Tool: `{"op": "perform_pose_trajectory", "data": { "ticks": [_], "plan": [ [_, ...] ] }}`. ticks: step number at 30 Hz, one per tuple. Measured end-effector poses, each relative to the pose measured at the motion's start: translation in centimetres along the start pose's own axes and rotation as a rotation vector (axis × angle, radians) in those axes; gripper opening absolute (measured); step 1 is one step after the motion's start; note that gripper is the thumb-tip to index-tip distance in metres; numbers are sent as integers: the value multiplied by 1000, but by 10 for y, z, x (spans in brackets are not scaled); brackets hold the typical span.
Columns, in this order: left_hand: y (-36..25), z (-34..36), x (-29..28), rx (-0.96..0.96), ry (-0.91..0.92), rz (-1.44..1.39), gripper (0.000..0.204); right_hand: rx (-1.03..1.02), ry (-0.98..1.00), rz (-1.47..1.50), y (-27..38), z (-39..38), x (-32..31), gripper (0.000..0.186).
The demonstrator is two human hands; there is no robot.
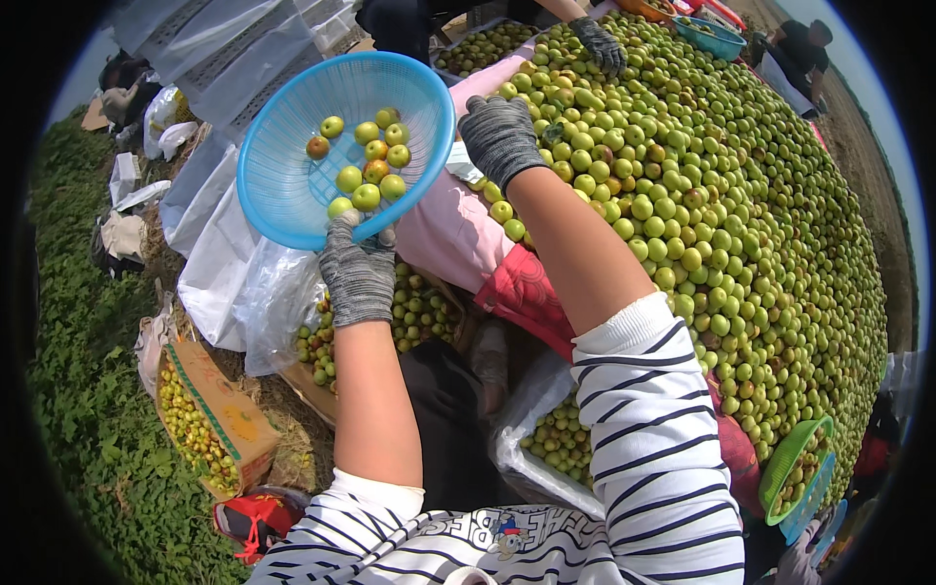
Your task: The person sits at a table covered with a red cloth and sorts green olives by hand, picking them from a large pile and placing them into a white plastic container. Other workers are visible in the background performing similar tasks.
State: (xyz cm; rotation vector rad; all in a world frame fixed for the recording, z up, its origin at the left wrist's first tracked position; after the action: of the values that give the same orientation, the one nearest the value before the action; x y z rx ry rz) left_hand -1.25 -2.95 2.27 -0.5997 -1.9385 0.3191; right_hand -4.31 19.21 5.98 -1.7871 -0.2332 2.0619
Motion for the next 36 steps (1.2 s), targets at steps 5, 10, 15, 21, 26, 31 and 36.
{"op": "perform_pose_trajectory", "data": {
  "ticks": [5,10,15,21,26,31,36],
  "plan": [
    [-3,3,-1,20,-12,8,41,3,15,75,28,17,25,33],
    [-5,3,-2,-9,7,29,43,-11,286,151,30,18,57,38],
    [-2,4,-3,12,-9,38,39,90,370,232,23,21,60,36],
    [6,5,1,-45,71,109,41,393,-192,520,-34,-28,20,28],
    [43,0,5,-277,239,175,44,465,-502,835,-65,-205,-26,17],
    [90,9,-2,-514,257,157,43,664,-73,992,-20,-412,-24,14],
    [91,13,-6,-421,240,303,60,710,498,708,60,-524,47,31]
  ]
}}
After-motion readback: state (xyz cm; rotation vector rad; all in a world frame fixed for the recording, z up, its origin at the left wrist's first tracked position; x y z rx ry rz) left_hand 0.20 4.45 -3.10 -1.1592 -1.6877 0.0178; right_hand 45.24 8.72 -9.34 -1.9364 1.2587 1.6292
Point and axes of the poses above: each hand's wrist, its own z-axis towards the middle knuckle, its own x-axis out of the palm, y = z × x, the point moved 4 cm from there along z, towards the middle knuckle, and after that the axes turned 9 degrees about -z, right-handed, at the moved point
